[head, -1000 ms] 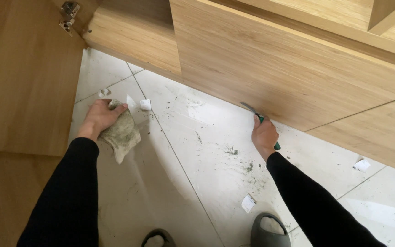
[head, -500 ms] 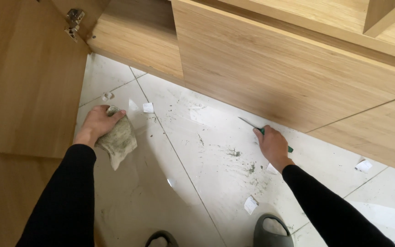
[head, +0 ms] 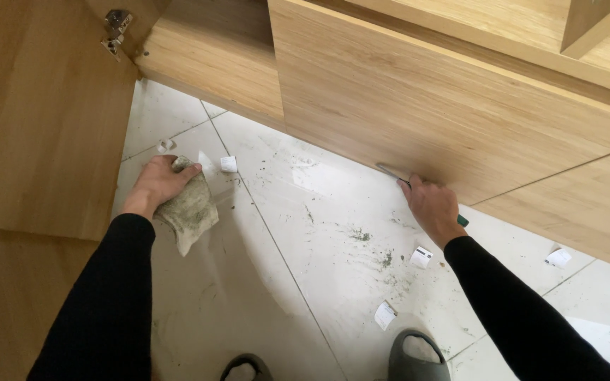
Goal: The person uses a utility knife to scrape residue from the edges and seams of a light wood cabinet, then wipes the surfaces with a cloth. The person repeats scraping and wiping on multiple drawer fronts and seams, removing visible debris and cleaning the cabinet exterior.
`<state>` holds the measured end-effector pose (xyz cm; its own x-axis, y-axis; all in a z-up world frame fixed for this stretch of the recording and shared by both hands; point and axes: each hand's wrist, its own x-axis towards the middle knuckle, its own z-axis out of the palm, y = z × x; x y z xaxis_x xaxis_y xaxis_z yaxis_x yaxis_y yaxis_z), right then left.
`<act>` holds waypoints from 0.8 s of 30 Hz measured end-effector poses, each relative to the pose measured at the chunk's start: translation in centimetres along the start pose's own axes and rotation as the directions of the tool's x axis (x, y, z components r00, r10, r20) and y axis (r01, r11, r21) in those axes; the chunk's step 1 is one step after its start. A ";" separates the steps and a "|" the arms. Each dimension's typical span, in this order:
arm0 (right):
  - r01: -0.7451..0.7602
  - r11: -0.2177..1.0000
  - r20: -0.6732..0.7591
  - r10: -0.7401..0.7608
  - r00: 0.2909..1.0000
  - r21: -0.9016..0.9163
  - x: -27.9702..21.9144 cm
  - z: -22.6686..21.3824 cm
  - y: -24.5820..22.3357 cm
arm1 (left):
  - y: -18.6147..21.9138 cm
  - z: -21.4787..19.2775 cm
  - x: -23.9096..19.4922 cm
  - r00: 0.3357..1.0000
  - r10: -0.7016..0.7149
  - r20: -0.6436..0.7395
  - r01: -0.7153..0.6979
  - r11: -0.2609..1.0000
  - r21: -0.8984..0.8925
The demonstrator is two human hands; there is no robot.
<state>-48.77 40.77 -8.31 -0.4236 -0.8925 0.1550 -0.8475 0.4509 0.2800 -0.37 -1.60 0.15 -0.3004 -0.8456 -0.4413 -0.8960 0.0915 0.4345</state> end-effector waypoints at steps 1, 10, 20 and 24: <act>0.001 1.000 -0.001 -0.001 1.000 0.002 0.0 -0.1 0.0 | 0.2 -0.3 -0.5 1.000 -0.001 -0.001 0.001 1.000 0.001; -0.017 0.999 0.038 0.015 0.999 0.044 0.1 0.8 0.3 | -0.6 -0.2 -0.3 1.000 0.003 0.006 -0.003 1.000 -0.006; -0.010 0.996 0.079 0.003 0.997 0.092 0.4 -1.1 0.0 | 1.0 -0.4 -0.9 1.000 0.025 0.003 -0.025 0.999 0.021; 0.101 0.984 0.151 -0.078 0.985 -0.146 0.7 3.5 0.6 | 1.2 -0.4 -1.3 1.000 0.019 0.000 -0.019 1.000 0.014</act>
<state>-50.73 40.40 -11.37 -0.3993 -0.9167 -0.0124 -0.8300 0.3557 0.4297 -0.95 -0.59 1.60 -0.3175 -0.8437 -0.4327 -0.8944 0.1149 0.4323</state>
